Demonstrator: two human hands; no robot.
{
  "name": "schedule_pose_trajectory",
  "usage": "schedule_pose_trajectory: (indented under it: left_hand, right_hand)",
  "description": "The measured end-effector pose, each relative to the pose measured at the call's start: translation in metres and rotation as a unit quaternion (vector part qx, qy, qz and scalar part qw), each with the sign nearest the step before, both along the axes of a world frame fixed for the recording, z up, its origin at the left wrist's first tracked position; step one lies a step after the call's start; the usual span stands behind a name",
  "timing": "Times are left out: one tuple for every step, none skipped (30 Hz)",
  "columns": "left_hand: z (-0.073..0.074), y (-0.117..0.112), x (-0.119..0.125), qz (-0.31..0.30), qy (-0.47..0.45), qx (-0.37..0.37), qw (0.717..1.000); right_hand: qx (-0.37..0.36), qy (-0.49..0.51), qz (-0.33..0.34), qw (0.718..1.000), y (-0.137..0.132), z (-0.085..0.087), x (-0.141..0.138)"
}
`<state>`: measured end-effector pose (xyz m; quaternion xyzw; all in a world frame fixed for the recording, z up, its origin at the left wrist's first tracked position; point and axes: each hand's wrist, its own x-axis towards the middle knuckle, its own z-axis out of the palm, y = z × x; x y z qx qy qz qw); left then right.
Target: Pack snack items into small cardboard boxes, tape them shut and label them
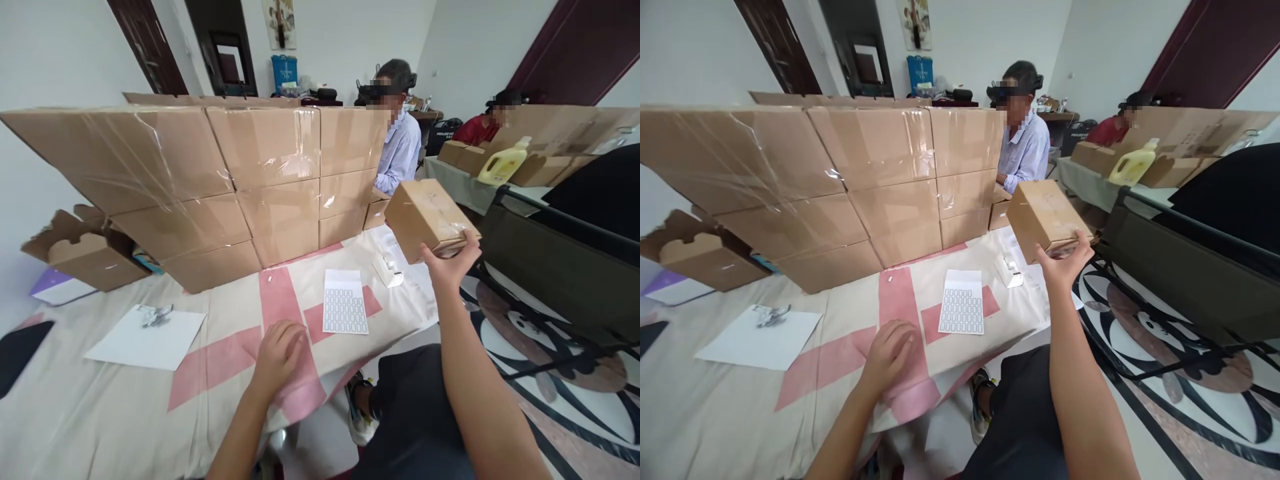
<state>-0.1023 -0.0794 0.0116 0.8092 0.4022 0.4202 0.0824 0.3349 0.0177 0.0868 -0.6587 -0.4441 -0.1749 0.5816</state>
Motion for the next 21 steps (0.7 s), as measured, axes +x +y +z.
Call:
schedule_pose_trajectory:
  left_hand:
    - [0.0, 0.0, 0.0, -0.001, -0.002, -0.01, 1.0]
    - [0.0, 0.0, 0.0, -0.002, -0.006, -0.02, 1.0]
    - [0.0, 0.0, -0.001, -0.002, -0.014, -0.031, 0.999]
    - [0.0, 0.0, -0.001, 0.0, -0.027, -0.044, 0.999]
    - [-0.001, 0.0, -0.002, 0.001, -0.042, -0.056, 0.998]
    - [-0.001, 0.0, -0.002, 0.001, -0.059, -0.066, 0.996]
    - [-0.001, 0.0, -0.003, 0.001, -0.075, -0.074, 0.994]
    - [-0.001, -0.001, -0.003, -0.002, -0.086, -0.078, 0.993]
    - [0.0, -0.001, -0.002, -0.005, -0.092, -0.079, 0.993]
    - [0.001, -0.002, -0.002, -0.011, -0.094, -0.078, 0.993]
    - [0.002, -0.002, -0.001, -0.019, -0.093, -0.077, 0.992]
    - [0.004, -0.002, 0.0, -0.028, -0.092, -0.076, 0.992]
    - [0.005, -0.003, 0.002, -0.038, -0.09, -0.075, 0.992]
    - [0.007, -0.003, 0.003, -0.047, -0.089, -0.072, 0.992]
    - [0.008, -0.004, 0.004, -0.054, -0.089, -0.068, 0.992]
    - [0.009, -0.004, 0.006, -0.059, -0.089, -0.064, 0.992]
    - [0.01, -0.005, 0.007, -0.062, -0.09, -0.06, 0.992]
    - [0.011, -0.006, 0.008, -0.063, -0.091, -0.055, 0.992]
    - [0.013, -0.006, 0.008, -0.063, -0.093, -0.05, 0.992]
    - [0.016, -0.007, 0.006, -0.063, -0.096, -0.046, 0.992]
    - [0.02, -0.007, 0.002, -0.06, -0.105, -0.041, 0.992]
  right_hand:
    - [-0.022, 0.002, -0.001, 1.0, 0.006, -0.008, 0.002]
    - [-0.05, 0.005, 0.007, 0.999, 0.012, -0.014, 0.002]
    - [-0.082, 0.008, 0.019, 0.996, 0.017, -0.021, -0.002]
    - [-0.109, 0.016, 0.027, 0.993, 0.023, -0.026, -0.007]
    - [-0.13, 0.029, 0.028, 0.991, 0.029, -0.03, -0.013]
    - [-0.142, 0.044, 0.021, 0.989, 0.035, -0.034, -0.02]
    - [-0.148, 0.061, 0.011, 0.987, 0.041, -0.037, -0.025]
    - [-0.149, 0.074, 0.001, 0.986, 0.047, -0.04, -0.03]
    - [-0.147, 0.083, -0.006, 0.986, 0.053, -0.042, -0.034]
    - [-0.145, 0.088, -0.008, 0.986, 0.059, -0.044, -0.037]
    - [-0.142, 0.09, -0.006, 0.986, 0.064, -0.045, -0.038]
    - [-0.14, 0.091, -0.002, 0.986, 0.07, -0.047, -0.039]
    - [-0.139, 0.091, 0.003, 0.986, 0.074, -0.048, -0.038]
    - [-0.14, 0.091, 0.01, 0.986, 0.079, -0.049, -0.037]
    - [-0.142, 0.09, 0.016, 0.986, 0.083, -0.05, -0.035]
    - [-0.143, 0.087, 0.02, 0.986, 0.087, -0.051, -0.033]
    - [-0.142, 0.081, 0.021, 0.986, 0.09, -0.052, -0.031]
    - [-0.14, 0.073, 0.02, 0.987, 0.092, -0.053, -0.029]
    - [-0.135, 0.065, 0.018, 0.989, 0.094, -0.053, -0.027]
    - [-0.123, 0.056, 0.014, 0.991, 0.094, -0.052, -0.025]
    - [-0.112, 0.053, 0.016, 0.992, 0.095, -0.05, -0.024]
